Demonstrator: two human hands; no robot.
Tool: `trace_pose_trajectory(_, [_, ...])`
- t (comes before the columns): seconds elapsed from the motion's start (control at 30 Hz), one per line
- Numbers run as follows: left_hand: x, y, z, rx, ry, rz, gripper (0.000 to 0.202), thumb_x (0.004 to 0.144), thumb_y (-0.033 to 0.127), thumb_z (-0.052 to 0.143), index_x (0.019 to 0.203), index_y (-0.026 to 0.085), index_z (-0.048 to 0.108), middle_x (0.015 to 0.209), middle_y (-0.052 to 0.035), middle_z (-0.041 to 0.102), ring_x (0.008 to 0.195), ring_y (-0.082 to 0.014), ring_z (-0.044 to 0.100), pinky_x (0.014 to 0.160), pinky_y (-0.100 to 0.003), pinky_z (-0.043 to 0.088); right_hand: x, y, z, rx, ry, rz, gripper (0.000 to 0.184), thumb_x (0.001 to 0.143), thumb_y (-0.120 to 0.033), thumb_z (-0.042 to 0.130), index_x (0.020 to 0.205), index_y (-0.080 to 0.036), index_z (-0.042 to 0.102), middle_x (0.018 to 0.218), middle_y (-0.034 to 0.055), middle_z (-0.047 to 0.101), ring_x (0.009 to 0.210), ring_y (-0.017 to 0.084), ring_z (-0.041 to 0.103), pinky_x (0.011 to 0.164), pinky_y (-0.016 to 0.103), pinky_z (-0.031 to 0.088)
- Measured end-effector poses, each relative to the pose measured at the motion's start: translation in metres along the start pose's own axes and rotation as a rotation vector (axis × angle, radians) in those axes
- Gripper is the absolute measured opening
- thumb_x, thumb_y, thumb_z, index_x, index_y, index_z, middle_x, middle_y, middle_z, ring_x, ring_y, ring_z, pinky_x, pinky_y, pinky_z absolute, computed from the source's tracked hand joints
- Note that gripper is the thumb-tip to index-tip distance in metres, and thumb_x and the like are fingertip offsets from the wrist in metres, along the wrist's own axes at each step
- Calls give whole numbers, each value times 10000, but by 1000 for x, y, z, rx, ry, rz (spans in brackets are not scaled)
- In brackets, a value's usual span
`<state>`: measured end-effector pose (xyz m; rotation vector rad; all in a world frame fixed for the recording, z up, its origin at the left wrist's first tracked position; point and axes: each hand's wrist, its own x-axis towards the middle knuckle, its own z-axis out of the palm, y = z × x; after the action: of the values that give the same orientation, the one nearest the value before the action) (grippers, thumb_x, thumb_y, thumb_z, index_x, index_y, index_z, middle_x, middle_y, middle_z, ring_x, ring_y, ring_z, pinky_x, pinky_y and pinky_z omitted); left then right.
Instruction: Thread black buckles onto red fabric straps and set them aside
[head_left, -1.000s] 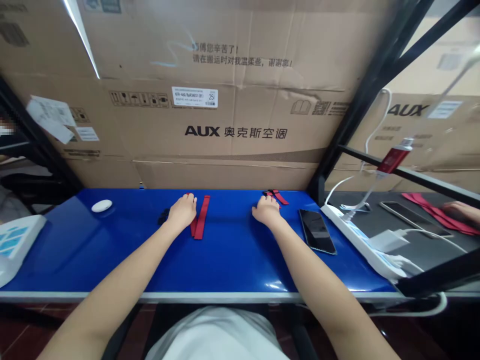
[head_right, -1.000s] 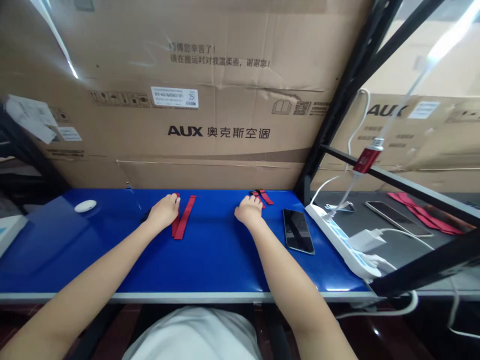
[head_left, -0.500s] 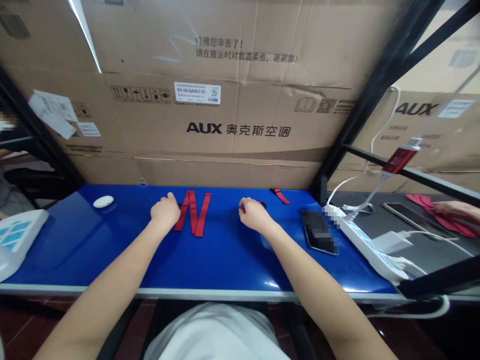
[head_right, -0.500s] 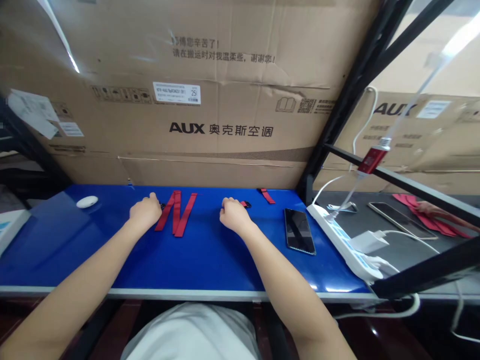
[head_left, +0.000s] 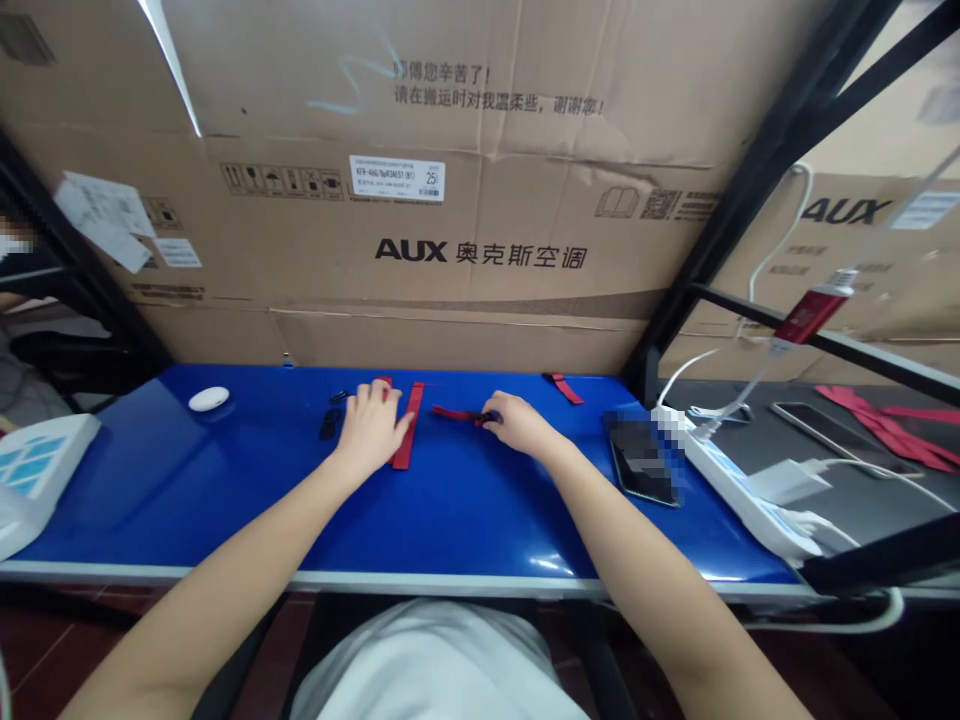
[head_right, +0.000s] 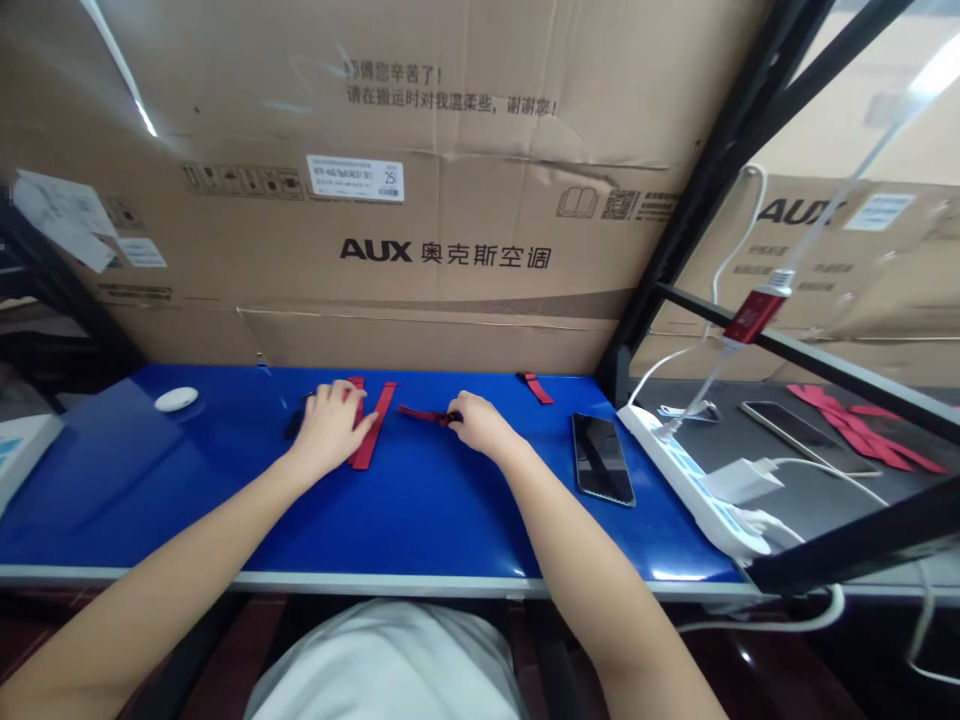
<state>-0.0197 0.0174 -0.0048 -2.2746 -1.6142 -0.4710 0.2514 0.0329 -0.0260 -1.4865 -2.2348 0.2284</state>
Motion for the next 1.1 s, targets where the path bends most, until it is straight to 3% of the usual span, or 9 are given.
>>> trace_pose_trajectory(0.17, [-4,32,18,-264,-40,313,475,921,474,511,1298,186,550,1339,-146,529,1239,-329,418,1006,-483,337,-1,-21,7,45,14,-180,248,819,-84,568,929,-217,746,952,50,676,888,179,603,838,275,430])
trace_pose_trajectory(0.3, [-3,36,29,-384,-106,431,400,951,397,488,1281,187,571,1240,-123,585,1172,-293,459,990,-454,360,-4,-25,4,23,26,-207,373,796,-7,495,991,-208,741,1017,67,686,964,197,590,914,305,421])
trace_pose_trajectory(0.37, [-1,35,32,-420,-122,433,347,957,357,483,1242,195,598,1166,-111,598,1099,-272,487,950,-431,389,-6,-28,2,49,59,-218,362,792,-9,501,1000,-195,730,1026,75,679,982,200,584,961,334,401])
trace_pose_trajectory(0.47, [3,33,33,-454,-145,405,298,936,352,523,1171,205,633,1099,-105,584,1033,-263,500,894,-423,412,-7,-33,2,140,61,-226,184,804,-128,615,927,-197,734,983,75,663,952,207,585,965,369,399])
trace_pose_trajectory(0.63, [7,33,32,-543,-195,401,277,884,392,605,1087,212,662,1035,-82,588,997,-249,505,863,-406,405,-7,-37,7,320,-27,-99,49,754,-167,695,791,-187,719,831,30,632,686,134,559,679,266,437])
trace_pose_trajectory(0.83, [8,37,27,-564,-173,423,239,805,409,687,912,195,687,931,-61,617,949,-240,512,847,-385,402,-7,-31,12,572,-131,62,162,658,-233,757,755,-177,641,630,-19,612,560,124,538,548,244,399])
trace_pose_trajectory(0.93, [7,37,24,-582,-133,477,218,782,396,698,868,195,691,885,-57,615,908,-231,523,845,-380,412,-4,-26,14,720,-199,94,160,660,-274,733,712,-177,617,633,-6,635,570,135,557,544,247,407])
trace_pose_trajectory(1.1, [7,35,19,-634,-74,490,231,786,371,688,931,191,680,909,-64,614,906,-228,537,851,-380,435,-1,-24,13,886,-80,172,150,747,-318,624,708,-173,629,686,9,628,611,134,558,606,260,444])
